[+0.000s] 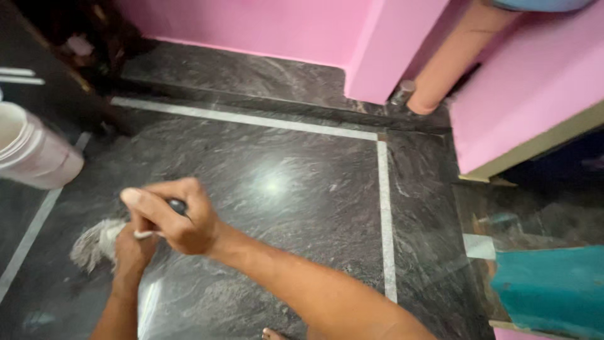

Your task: The person mops a dark polished floor with a white mop handle and a grey mop head, moving across the room near a white bucket.

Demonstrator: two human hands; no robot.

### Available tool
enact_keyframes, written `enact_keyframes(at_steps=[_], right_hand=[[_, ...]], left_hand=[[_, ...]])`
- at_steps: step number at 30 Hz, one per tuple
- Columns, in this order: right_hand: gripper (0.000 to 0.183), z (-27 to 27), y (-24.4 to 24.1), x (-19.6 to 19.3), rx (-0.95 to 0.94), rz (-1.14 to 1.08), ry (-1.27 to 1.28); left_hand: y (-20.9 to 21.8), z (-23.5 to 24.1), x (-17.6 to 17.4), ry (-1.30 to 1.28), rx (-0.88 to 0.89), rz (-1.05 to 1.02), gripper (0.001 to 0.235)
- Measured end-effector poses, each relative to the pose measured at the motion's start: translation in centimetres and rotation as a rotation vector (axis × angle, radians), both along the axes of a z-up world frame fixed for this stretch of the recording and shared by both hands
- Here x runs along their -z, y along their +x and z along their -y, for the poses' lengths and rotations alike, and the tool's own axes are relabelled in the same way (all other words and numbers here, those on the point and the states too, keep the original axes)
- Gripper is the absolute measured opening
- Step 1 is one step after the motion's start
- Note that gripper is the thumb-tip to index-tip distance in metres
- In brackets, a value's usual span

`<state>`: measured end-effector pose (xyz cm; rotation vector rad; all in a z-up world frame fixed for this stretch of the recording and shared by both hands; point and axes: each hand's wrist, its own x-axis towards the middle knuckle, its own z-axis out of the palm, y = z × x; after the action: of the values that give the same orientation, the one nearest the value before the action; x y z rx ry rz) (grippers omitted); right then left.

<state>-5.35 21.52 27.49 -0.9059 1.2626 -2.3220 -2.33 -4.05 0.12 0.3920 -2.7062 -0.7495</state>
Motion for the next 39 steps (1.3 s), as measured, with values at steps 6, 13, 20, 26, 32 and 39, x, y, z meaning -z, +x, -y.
enact_keyframes(at_steps=[6, 13, 20, 26, 32, 39], right_hand=[[0.053, -1.6, -2.6, -2.1, -0.056, 0.030, -0.067], [0.044, -3.2, -0.9, -0.6, -0.105, 0.236, -0.054], [0.038, -9.1, -6.2, -2.7, -0.039, 0.044, -0.100], [0.042, -17.4, -11.4, -5.3, 0.105, -0.322, 0.018], [0.039, -19.3, -14.4, -0.8, 0.245, -0.527, 0.173], [0.042, -25.2, -25.5, -1.9, 0.362, -0.232, 0.084]], left_hand=[[4.9, -3.2, 0.1, 0.240, -0.269, 0.051, 0.039], [11.1, -5.7, -0.4, 0.235, -0.378, 0.425, 0.047], [3.3, -13.3, -0.3, 0.109, -0.333, 0.124, 0.044], [-12.5, -19.4, -0.8, 0.381, 0.042, -0.313, 0.025], [-25.6, -20.7, 4.3, 0.447, 0.158, -0.234, 0.027], [-29.5, -25.9, 1.7, 0.146, 0.166, -0.325, 0.027]])
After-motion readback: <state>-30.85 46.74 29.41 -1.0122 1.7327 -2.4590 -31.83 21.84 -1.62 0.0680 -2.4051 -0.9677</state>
